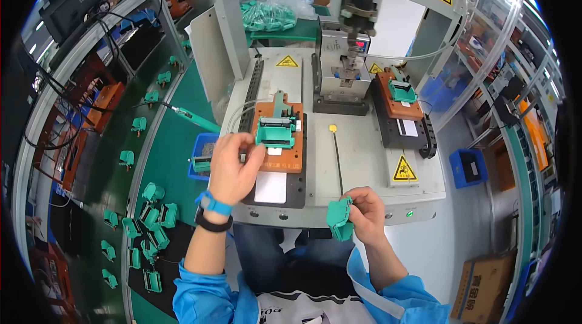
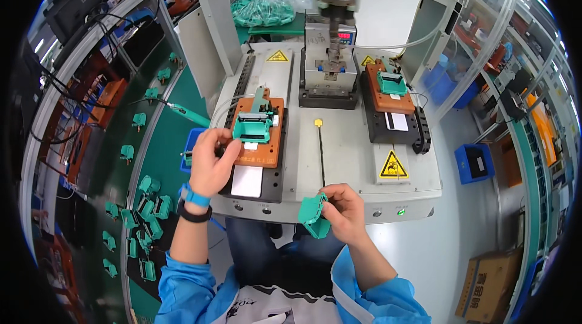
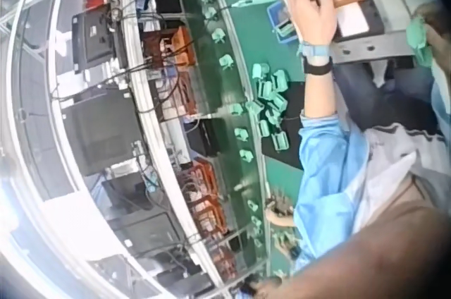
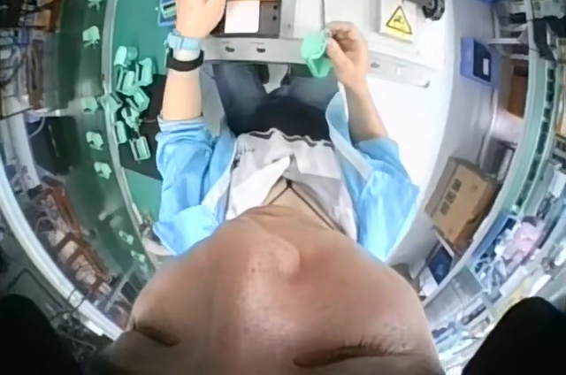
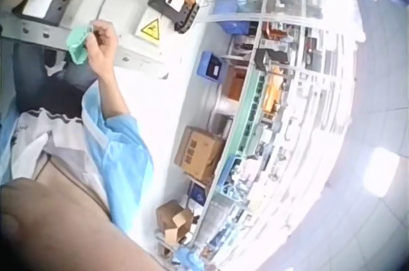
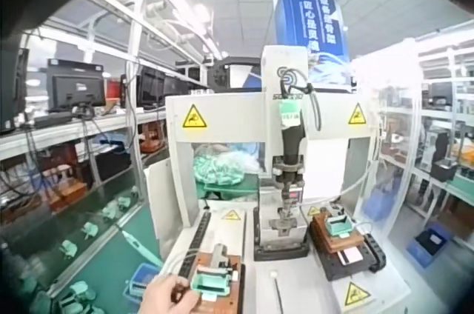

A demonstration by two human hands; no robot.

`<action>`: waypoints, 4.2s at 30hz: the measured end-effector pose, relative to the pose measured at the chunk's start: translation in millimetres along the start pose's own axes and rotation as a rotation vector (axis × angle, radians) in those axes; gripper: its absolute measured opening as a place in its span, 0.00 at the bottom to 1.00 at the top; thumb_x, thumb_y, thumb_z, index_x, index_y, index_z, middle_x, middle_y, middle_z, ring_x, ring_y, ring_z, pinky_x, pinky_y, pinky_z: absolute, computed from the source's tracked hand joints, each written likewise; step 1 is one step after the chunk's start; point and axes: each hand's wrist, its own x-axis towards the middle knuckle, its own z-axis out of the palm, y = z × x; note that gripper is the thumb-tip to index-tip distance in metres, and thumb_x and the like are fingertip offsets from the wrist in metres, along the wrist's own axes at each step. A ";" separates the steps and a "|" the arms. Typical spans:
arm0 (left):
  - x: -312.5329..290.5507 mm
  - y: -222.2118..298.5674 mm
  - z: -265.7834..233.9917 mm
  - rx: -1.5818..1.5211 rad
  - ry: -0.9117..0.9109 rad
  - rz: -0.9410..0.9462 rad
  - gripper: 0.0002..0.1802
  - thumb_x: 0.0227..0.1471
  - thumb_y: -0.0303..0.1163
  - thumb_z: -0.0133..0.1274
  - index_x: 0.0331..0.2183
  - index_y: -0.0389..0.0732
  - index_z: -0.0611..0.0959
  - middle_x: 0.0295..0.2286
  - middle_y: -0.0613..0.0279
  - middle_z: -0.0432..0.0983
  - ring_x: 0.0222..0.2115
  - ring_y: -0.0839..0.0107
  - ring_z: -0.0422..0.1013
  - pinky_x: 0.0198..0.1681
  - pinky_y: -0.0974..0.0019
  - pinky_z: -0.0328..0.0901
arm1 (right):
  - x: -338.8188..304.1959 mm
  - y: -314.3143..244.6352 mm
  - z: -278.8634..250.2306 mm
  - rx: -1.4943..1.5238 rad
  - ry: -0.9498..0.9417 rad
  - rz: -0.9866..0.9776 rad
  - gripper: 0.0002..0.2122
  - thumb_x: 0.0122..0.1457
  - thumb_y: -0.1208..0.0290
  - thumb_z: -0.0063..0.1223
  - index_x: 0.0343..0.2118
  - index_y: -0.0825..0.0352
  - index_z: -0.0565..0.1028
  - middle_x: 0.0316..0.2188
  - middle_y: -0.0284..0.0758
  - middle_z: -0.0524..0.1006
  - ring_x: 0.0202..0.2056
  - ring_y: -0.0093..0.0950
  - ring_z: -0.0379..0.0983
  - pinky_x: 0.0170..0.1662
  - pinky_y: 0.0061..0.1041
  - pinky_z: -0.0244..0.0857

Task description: Picking up electronic components in green cases from a conveyor, placing them into an automated testing machine jig, and processing them.

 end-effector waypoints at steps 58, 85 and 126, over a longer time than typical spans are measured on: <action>-519.5 -250.6 -474.9 -0.353 1.076 -0.774 0.20 0.56 0.52 0.50 0.47 0.54 0.79 0.27 0.68 0.75 0.29 0.70 0.72 0.30 0.72 0.62 | 155.1 -6.2 87.2 -1.140 -0.165 -0.360 0.26 0.51 0.72 0.55 0.55 0.69 0.65 0.61 0.48 0.58 0.62 0.43 0.54 0.63 0.35 0.45; -103.9 77.3 -17.0 -0.515 -0.442 0.488 0.29 0.34 0.28 0.67 0.43 0.38 0.76 0.40 0.49 0.73 0.41 0.48 0.72 0.44 0.53 0.67 | -19.1 -3.8 50.0 0.105 -0.417 0.137 0.22 0.63 0.69 0.47 0.59 0.70 0.62 0.48 0.33 0.70 0.43 0.19 0.66 0.47 0.20 0.61; 28.8 162.0 207.9 -0.129 -0.467 0.180 0.14 0.50 0.36 0.54 0.21 0.35 0.77 0.14 0.57 0.70 0.19 0.57 0.68 0.25 0.57 0.61 | -73.8 -101.2 -172.6 -0.281 0.674 -0.450 0.08 0.60 0.81 0.43 0.41 0.74 0.71 0.34 0.38 0.77 0.35 0.22 0.73 0.41 0.21 0.68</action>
